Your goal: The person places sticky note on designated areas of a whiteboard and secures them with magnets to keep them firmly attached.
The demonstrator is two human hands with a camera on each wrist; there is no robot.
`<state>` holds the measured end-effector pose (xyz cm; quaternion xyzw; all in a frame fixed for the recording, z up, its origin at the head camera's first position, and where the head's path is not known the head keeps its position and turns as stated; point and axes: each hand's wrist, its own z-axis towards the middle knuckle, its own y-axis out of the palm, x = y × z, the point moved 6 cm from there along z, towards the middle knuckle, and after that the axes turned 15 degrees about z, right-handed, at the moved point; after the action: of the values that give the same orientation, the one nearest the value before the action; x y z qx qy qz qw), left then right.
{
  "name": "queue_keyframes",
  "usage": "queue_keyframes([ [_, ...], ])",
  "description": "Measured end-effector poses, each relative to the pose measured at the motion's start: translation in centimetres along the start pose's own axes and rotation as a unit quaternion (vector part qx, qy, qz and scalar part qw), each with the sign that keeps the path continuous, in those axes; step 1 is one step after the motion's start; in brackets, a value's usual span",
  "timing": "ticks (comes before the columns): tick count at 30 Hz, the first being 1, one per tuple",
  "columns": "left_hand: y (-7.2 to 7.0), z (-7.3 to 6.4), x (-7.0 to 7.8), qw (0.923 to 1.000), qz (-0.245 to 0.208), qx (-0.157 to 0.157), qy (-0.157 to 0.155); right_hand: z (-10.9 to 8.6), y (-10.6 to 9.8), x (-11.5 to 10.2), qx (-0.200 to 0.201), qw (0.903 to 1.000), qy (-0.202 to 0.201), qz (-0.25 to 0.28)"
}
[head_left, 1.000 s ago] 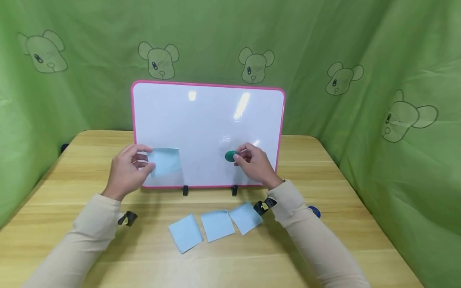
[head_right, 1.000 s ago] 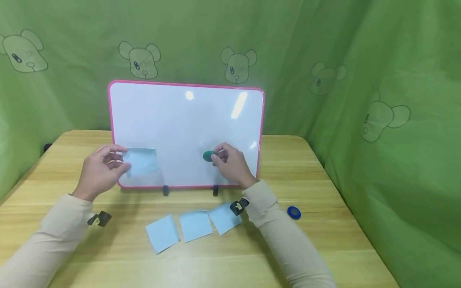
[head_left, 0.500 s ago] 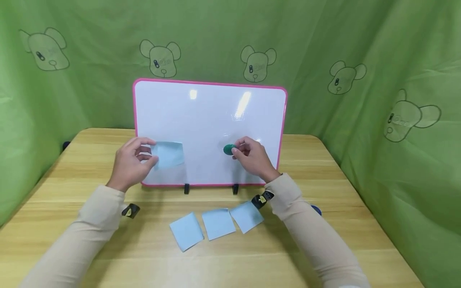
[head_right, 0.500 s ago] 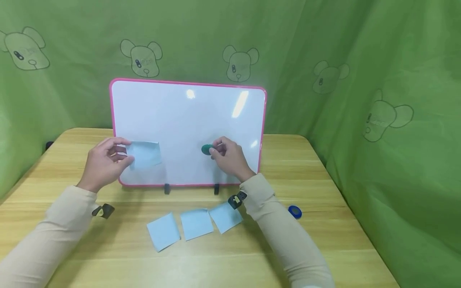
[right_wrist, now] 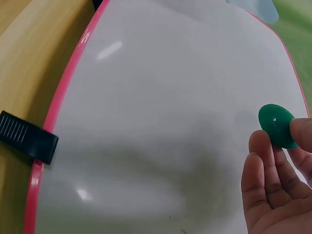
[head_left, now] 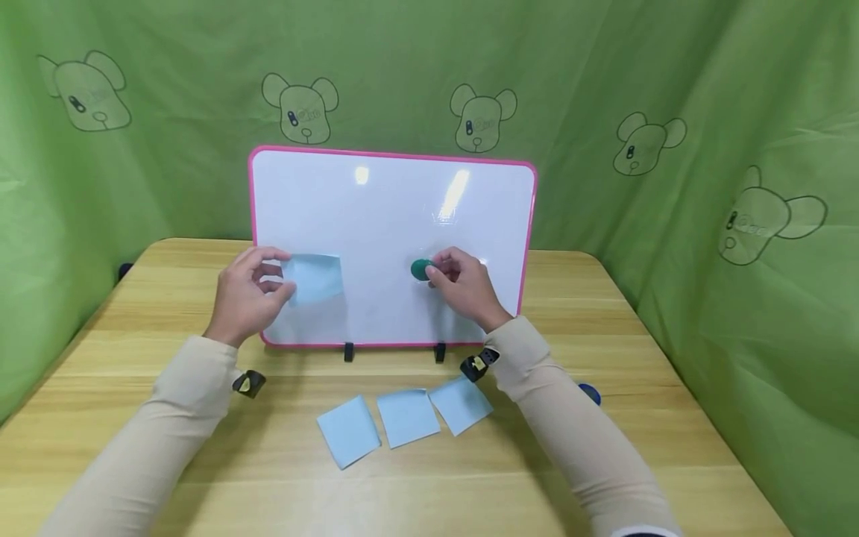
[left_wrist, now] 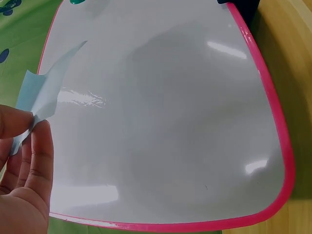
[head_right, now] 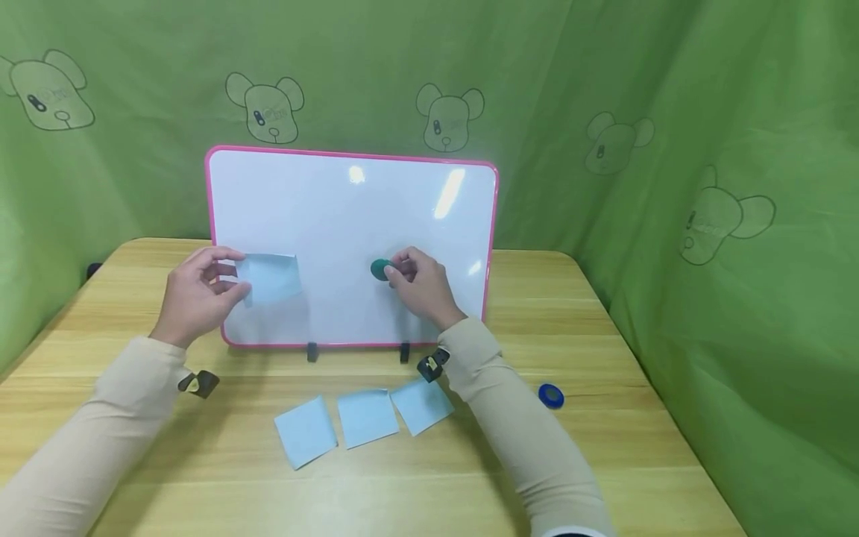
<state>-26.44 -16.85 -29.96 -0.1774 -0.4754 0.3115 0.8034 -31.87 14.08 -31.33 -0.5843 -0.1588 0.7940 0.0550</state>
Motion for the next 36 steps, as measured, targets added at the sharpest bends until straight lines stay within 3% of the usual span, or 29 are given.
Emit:
queue_keyframes([
  [13, 0.5, 1.2, 0.2, 0.9991, -0.031, -0.017, -0.022, 1.0, 0.8, -1.1, 0.005, 0.9992, -0.034, -0.022],
  [24, 0.6, 2.3, 0.3, 0.9997, 0.004, -0.018, -0.018, 1.9, 1.3, -1.7, 0.001, 0.9991, -0.033, -0.026],
  [36, 0.7, 3.3, 0.1, 0.9989, -0.007, -0.024, -0.04, 2.6, 2.3, -2.5, -0.006, 0.9991, -0.034, -0.026],
])
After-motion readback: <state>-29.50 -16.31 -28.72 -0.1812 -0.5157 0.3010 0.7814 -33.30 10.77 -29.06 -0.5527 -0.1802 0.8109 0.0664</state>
